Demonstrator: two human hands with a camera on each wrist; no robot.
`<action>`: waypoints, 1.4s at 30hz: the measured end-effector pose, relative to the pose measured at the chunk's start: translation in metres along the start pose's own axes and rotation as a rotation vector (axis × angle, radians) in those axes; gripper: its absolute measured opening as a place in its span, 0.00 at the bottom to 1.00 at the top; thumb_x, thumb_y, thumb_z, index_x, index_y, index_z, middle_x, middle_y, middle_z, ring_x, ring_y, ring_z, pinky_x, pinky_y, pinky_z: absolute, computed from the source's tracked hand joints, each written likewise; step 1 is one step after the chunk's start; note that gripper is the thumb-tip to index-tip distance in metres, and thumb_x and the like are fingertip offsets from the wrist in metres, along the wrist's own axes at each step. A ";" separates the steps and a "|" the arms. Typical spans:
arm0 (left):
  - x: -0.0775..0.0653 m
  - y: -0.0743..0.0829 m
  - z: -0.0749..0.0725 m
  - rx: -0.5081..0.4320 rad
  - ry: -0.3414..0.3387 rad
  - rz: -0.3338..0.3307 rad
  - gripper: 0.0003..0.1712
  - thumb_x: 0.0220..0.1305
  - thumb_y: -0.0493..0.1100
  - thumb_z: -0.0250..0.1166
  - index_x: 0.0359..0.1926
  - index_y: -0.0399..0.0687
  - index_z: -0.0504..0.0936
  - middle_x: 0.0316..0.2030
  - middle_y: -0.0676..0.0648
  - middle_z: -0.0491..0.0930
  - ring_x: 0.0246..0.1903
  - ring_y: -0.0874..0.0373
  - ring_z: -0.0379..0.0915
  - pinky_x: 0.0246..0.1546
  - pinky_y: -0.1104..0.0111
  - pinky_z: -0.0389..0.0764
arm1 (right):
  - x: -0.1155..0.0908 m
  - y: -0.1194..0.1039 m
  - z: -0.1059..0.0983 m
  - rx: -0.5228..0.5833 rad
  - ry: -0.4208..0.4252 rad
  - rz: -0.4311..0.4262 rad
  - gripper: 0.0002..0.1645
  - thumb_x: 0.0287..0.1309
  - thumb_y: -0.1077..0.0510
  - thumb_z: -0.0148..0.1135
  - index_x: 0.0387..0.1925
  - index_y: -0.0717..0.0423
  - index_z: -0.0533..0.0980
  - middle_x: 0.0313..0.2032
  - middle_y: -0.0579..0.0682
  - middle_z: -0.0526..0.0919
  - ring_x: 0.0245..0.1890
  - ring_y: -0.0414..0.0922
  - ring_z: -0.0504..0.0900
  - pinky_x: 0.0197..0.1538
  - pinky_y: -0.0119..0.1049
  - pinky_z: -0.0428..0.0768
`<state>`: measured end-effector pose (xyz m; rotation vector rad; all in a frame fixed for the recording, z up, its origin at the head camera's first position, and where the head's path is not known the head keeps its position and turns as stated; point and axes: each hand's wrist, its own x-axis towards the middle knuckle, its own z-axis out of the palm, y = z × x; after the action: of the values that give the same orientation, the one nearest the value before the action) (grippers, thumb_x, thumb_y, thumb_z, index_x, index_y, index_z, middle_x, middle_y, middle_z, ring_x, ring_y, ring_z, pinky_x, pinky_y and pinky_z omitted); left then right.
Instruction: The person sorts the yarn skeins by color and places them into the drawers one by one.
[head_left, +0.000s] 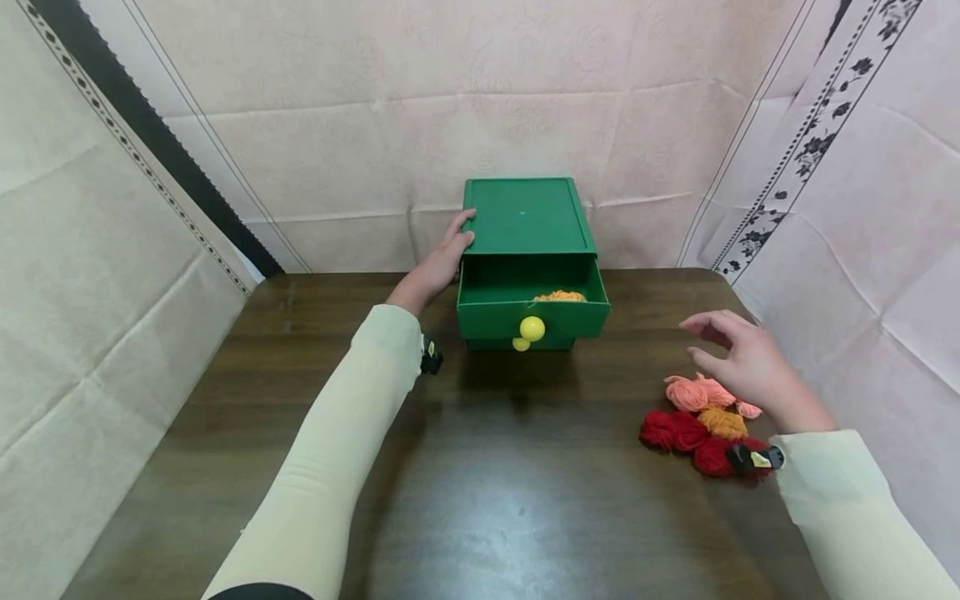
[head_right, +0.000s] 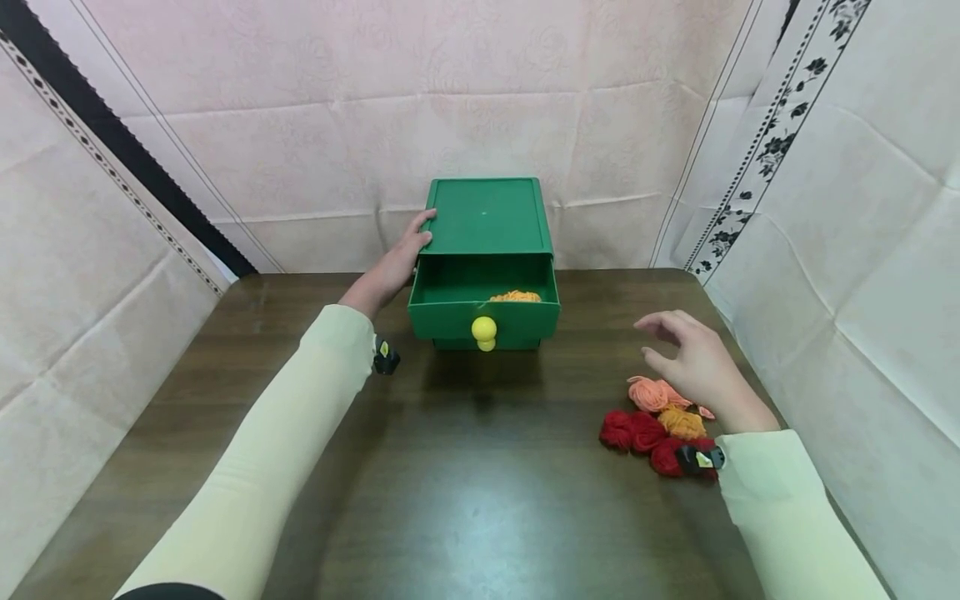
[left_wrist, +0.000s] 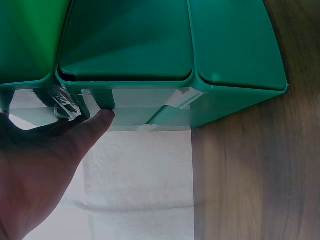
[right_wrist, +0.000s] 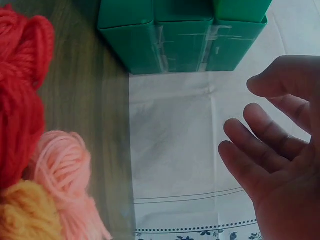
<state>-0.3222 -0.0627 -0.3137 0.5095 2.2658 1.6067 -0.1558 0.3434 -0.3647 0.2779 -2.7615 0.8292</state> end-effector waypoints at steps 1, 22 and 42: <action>0.000 0.000 0.000 0.001 0.000 0.001 0.30 0.77 0.55 0.34 0.76 0.71 0.38 0.77 0.51 0.32 0.74 0.47 0.40 0.68 0.46 0.57 | -0.001 0.001 0.000 -0.004 -0.009 0.007 0.20 0.56 0.65 0.65 0.51 0.52 0.77 0.47 0.53 0.79 0.51 0.55 0.78 0.45 0.07 0.61; -0.002 0.001 0.001 -0.054 -0.016 0.005 0.31 0.77 0.54 0.34 0.76 0.71 0.38 0.77 0.50 0.33 0.73 0.46 0.44 0.67 0.46 0.60 | -0.017 0.025 0.001 -0.106 -0.106 0.015 0.21 0.53 0.64 0.67 0.50 0.56 0.76 0.46 0.58 0.80 0.48 0.56 0.78 0.47 0.33 0.76; -0.002 0.001 0.001 -0.043 -0.019 0.006 0.30 0.77 0.54 0.34 0.76 0.71 0.38 0.77 0.51 0.32 0.73 0.47 0.42 0.68 0.46 0.58 | -0.028 0.042 0.005 -0.155 -0.204 0.008 0.17 0.55 0.59 0.68 0.46 0.59 0.77 0.42 0.57 0.82 0.42 0.53 0.79 0.43 0.45 0.79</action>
<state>-0.3199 -0.0627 -0.3132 0.5186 2.2133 1.6431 -0.1402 0.3779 -0.3981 0.3393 -2.9985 0.6144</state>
